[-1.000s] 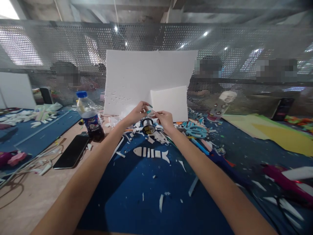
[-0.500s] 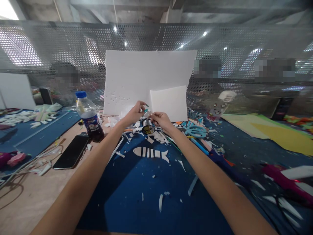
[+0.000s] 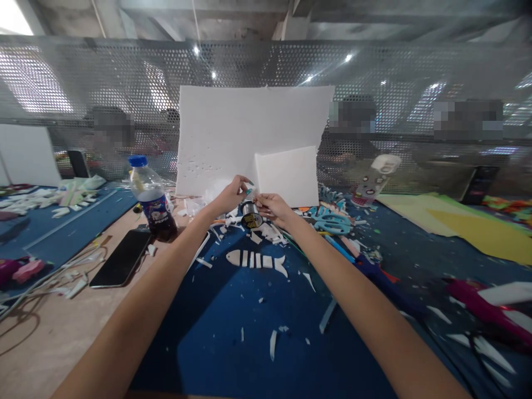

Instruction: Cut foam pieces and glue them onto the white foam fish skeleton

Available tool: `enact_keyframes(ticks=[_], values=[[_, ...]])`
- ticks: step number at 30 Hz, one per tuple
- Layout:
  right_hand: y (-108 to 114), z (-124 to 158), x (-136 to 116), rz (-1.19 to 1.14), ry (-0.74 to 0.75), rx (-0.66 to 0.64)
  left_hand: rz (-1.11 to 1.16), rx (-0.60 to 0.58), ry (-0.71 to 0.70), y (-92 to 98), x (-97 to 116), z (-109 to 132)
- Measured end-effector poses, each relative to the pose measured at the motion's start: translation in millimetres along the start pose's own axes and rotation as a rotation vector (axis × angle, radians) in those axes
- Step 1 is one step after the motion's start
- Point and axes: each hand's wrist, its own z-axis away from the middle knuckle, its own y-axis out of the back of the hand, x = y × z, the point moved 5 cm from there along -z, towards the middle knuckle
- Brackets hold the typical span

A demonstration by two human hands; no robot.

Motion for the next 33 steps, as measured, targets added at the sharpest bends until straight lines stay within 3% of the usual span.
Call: enact_keyframes(ticks=[12, 18, 22, 26, 33], values=[[-5.3, 2.8, -1.7, -0.014, -0.015, -0.077, 0.030, 0.057, -0.017, 1.9, -1.9, -1.9], [-2.9, 0.2, -1.9, -0.027, 0.013, -0.042, -0.046, 0.159, -0.060, 17.4, 14.7, -2.4], [-0.8, 0.0, -4.6, -0.057, 0.031, -0.024, -0.146, 0.063, -0.117, 18.0, 29.7, 0.9], [-0.2, 2.0, -7.0, -0.077, 0.035, -0.008, -0.185, -0.041, -0.112, 9.1, 29.5, 3.3], [-1.6, 5.4, -12.2, -0.118, 0.072, 0.069, -0.119, 0.026, -0.031, 17.2, 20.7, 0.5]])
